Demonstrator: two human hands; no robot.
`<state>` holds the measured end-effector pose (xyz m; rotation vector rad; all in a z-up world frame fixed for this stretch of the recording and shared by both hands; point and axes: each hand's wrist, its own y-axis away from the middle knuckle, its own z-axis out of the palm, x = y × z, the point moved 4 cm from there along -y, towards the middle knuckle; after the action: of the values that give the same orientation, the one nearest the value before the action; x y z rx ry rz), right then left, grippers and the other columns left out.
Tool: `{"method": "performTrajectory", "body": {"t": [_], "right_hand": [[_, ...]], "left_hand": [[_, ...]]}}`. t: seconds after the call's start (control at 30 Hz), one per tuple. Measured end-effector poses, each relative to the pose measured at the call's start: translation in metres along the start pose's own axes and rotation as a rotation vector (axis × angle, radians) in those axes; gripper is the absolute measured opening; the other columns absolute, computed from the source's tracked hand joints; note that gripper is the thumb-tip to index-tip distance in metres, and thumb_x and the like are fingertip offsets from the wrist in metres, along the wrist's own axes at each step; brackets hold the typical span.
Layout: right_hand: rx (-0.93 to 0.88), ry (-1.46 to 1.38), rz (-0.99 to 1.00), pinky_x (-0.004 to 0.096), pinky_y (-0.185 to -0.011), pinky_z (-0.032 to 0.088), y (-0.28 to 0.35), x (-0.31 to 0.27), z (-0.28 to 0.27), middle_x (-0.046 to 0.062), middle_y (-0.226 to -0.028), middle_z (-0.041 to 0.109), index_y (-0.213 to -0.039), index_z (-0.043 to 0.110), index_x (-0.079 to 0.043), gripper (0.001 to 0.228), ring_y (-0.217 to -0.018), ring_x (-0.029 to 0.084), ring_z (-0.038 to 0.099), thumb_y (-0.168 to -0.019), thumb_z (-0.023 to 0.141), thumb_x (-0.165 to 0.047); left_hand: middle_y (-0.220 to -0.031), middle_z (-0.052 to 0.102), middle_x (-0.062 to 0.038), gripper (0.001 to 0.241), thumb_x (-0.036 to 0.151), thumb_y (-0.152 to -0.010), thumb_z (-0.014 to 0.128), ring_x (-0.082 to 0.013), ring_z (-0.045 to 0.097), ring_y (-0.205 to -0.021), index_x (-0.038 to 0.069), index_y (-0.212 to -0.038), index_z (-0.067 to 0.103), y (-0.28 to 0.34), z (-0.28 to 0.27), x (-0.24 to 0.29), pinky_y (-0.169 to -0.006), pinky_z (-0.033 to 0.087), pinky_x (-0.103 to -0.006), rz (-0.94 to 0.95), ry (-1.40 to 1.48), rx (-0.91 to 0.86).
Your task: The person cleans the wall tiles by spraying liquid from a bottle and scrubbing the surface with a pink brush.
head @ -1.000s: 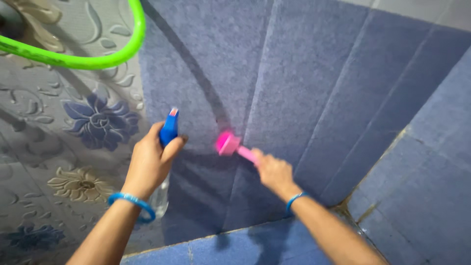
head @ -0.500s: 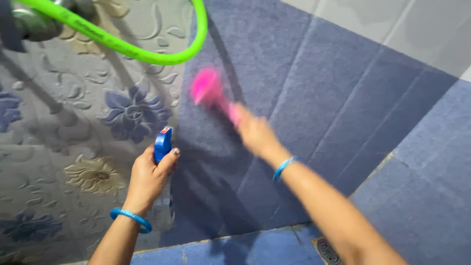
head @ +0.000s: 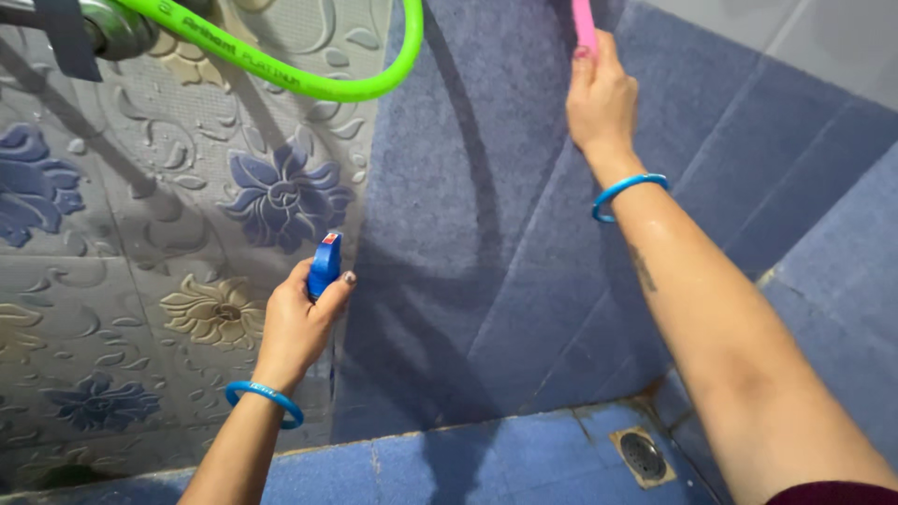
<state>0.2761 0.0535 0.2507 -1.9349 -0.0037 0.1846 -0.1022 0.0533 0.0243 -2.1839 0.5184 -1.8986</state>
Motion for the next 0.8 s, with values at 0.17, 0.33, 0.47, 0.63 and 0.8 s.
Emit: {"method": "performTrajectory", "body": {"t": [0.17, 0.33, 0.47, 0.63, 0.8], "right_hand": [[-0.279, 0.177, -0.127, 0.064, -0.055, 0.050, 0.118, -0.038, 0.050, 0.026, -0.068, 0.068, -0.118, 0.057, -0.010, 0.030, -0.062, 0.051, 0.066, -0.095, 0.055, -0.030], [-0.647, 0.222, -0.503, 0.056, -0.050, 0.053, 0.241, -0.060, 0.067, 0.016, -0.067, 0.068, -0.105, 0.060, -0.014, 0.032, -0.057, 0.038, 0.070, -0.093, 0.061, -0.043], [-0.438, 0.280, -0.422, 0.056, -0.052, 0.052, 0.153, -0.021, 0.036, 0.016, -0.068, 0.066, -0.106, 0.057, -0.008, 0.033, -0.058, 0.039, 0.068, -0.096, 0.060, -0.039], [-0.011, 0.145, -0.041, 0.062, -0.062, 0.050, 0.022, 0.012, -0.001, 0.022, -0.081, 0.071, -0.118, 0.059, -0.013, 0.021, -0.075, 0.050, 0.067, -0.114, 0.051, -0.031], [-0.235, 0.154, -0.274, 0.062, -0.052, 0.051, 0.118, -0.061, 0.042, 0.023, -0.068, 0.068, -0.114, 0.056, -0.007, 0.030, -0.058, 0.048, 0.066, -0.095, 0.060, -0.031]], "left_hand": [[-0.067, 0.065, -0.004, 0.038, 0.034, -0.089, 0.073, -0.0118, 0.059, -0.060, 0.002, -0.109, 0.067, -0.001, 0.004, 0.000, -0.058, 0.049, -0.0299, 0.043, 0.006, 0.003], [-0.066, 0.064, -0.005, 0.035, 0.034, -0.090, 0.073, -0.0135, 0.058, -0.061, 0.001, -0.102, 0.068, 0.000, -0.005, 0.004, -0.059, 0.049, -0.0312, 0.104, -0.063, 0.024], [-0.065, 0.062, -0.006, 0.034, 0.032, -0.089, 0.075, -0.0138, 0.056, -0.059, 0.002, -0.104, 0.069, -0.001, -0.015, 0.004, -0.057, 0.048, -0.0313, 0.086, -0.115, 0.087], [-0.067, 0.064, -0.003, 0.031, 0.030, -0.091, 0.072, -0.0099, 0.058, -0.059, 0.002, -0.103, 0.068, -0.001, -0.015, -0.007, -0.056, 0.047, -0.0290, 0.021, -0.030, 0.030], [-0.068, 0.065, -0.001, 0.033, 0.031, -0.090, 0.073, -0.0091, 0.059, -0.060, 0.002, -0.106, 0.068, -0.002, -0.008, -0.004, -0.057, 0.048, -0.0279, 0.069, -0.010, 0.026]]}}
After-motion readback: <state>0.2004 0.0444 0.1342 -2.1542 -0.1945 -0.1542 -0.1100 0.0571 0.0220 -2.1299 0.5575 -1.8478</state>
